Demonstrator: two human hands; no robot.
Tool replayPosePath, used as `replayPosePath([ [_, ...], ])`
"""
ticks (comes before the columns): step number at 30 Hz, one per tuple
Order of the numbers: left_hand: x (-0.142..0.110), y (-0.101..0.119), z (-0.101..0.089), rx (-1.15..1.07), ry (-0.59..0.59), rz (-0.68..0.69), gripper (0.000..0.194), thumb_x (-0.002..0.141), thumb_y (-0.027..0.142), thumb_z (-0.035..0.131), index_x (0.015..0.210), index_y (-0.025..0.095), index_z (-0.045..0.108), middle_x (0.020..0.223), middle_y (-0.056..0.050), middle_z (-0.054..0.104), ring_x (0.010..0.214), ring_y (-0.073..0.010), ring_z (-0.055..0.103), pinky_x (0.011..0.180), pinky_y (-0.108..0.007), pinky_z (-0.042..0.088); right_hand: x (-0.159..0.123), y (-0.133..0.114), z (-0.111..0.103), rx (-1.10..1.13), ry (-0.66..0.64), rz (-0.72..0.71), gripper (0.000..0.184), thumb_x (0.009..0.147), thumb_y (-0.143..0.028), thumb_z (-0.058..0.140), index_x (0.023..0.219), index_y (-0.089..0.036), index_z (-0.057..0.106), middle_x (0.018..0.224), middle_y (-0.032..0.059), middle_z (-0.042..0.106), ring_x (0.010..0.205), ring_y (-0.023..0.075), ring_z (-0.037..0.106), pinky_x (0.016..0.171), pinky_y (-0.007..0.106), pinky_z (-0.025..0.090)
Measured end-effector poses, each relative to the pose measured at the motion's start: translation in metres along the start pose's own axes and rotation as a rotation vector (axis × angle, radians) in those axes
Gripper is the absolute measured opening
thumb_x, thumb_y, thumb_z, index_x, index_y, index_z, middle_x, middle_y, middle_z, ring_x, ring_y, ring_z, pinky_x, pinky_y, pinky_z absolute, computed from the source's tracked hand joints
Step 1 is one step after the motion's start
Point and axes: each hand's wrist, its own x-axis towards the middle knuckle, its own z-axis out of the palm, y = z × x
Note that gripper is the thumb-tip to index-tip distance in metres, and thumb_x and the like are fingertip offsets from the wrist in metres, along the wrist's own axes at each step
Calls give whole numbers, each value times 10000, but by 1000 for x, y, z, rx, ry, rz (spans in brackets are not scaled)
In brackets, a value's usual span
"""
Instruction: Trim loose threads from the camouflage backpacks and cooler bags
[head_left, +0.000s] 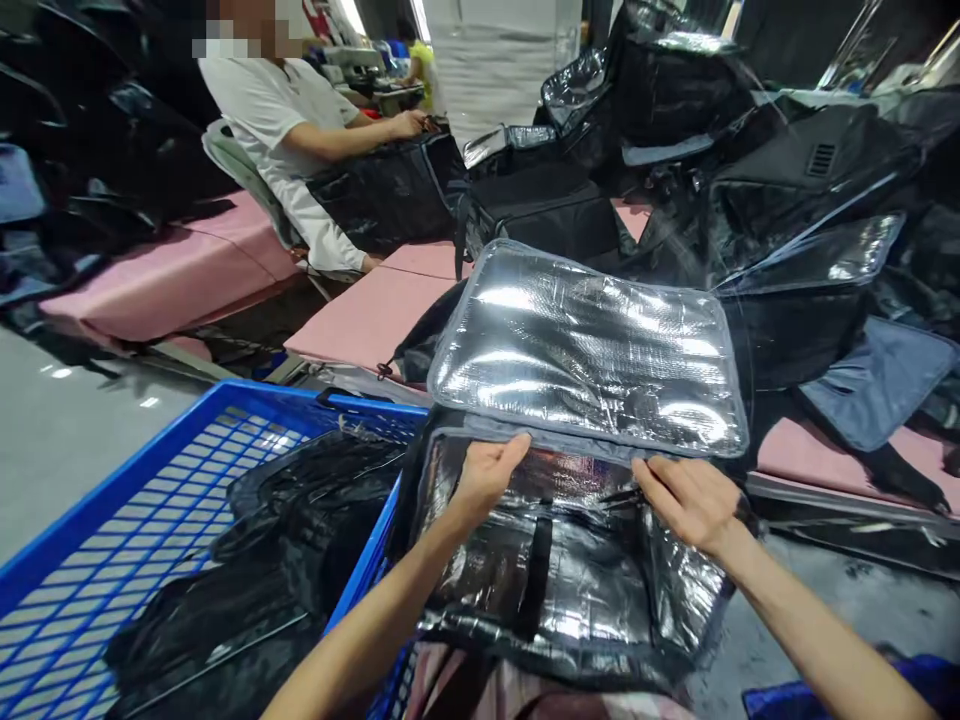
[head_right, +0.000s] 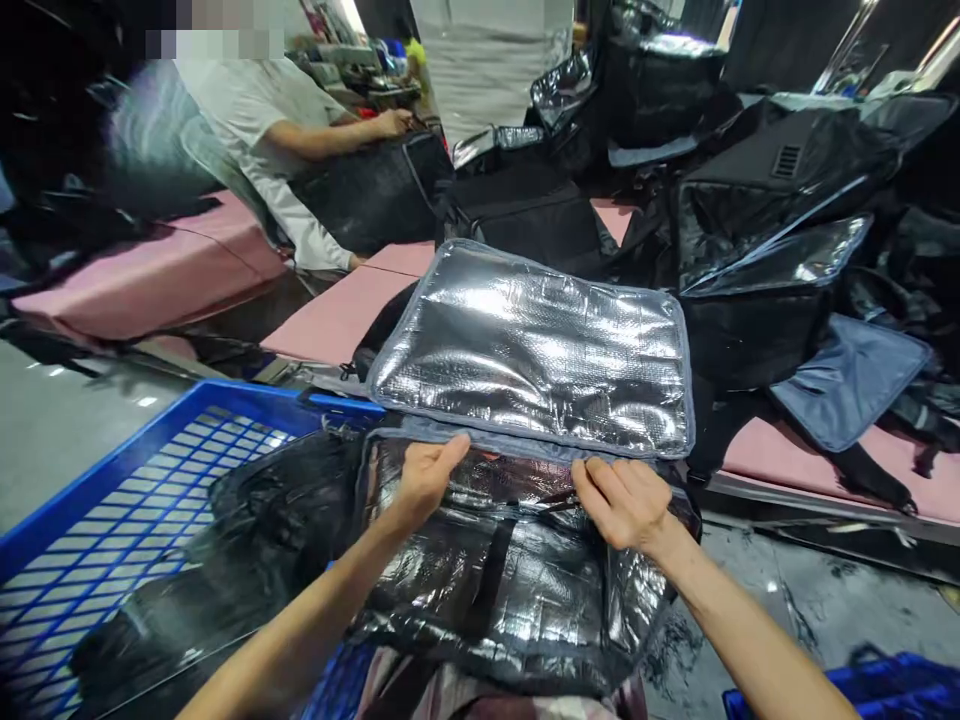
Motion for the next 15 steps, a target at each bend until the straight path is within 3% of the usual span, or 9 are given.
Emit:
replayPosePath([
  [5, 5, -33, 22, -240, -12, -235, 482, 687, 567, 553, 563, 111, 650, 612, -88, 670, 641, -177, 629, 637, -269, 496, -15, -13, 34, 25, -56, 23, 217, 864, -96, 445, 802, -186, 632, 668, 2, 658, 542, 88, 494, 509, 254, 318],
  [10, -7, -24, 41, -388, -94, -496, 370, 625, 448, 684, 647, 81, 645, 635, -96, 671, 554, -150, 623, 501, -225, 473, -25, -23, 42, 52, -63, 36, 156, 840, -98, 493, 857, -173, 630, 735, 18, 669, 564, 101, 492, 510, 260, 312],
  [13, -14, -17, 55, -475, -51, -486, 299, 660, 394, 662, 657, 96, 639, 606, -67, 660, 525, -131, 606, 469, -208, 445, -26, -18, 36, 111, -96, 107, 176, 852, -109, 477, 916, -201, 613, 755, 9, 661, 591, 109, 498, 526, 256, 322],
  [15, -15, -20, 60, -448, -20, -411, 260, 682, 361, 639, 633, 106, 641, 564, -48, 647, 507, -117, 589, 481, -205, 439, -22, -10, 31, 208, -181, 243, 173, 862, -185, 491, 1007, -207, 583, 823, 26, 657, 680, 136, 531, 576, 260, 358],
])
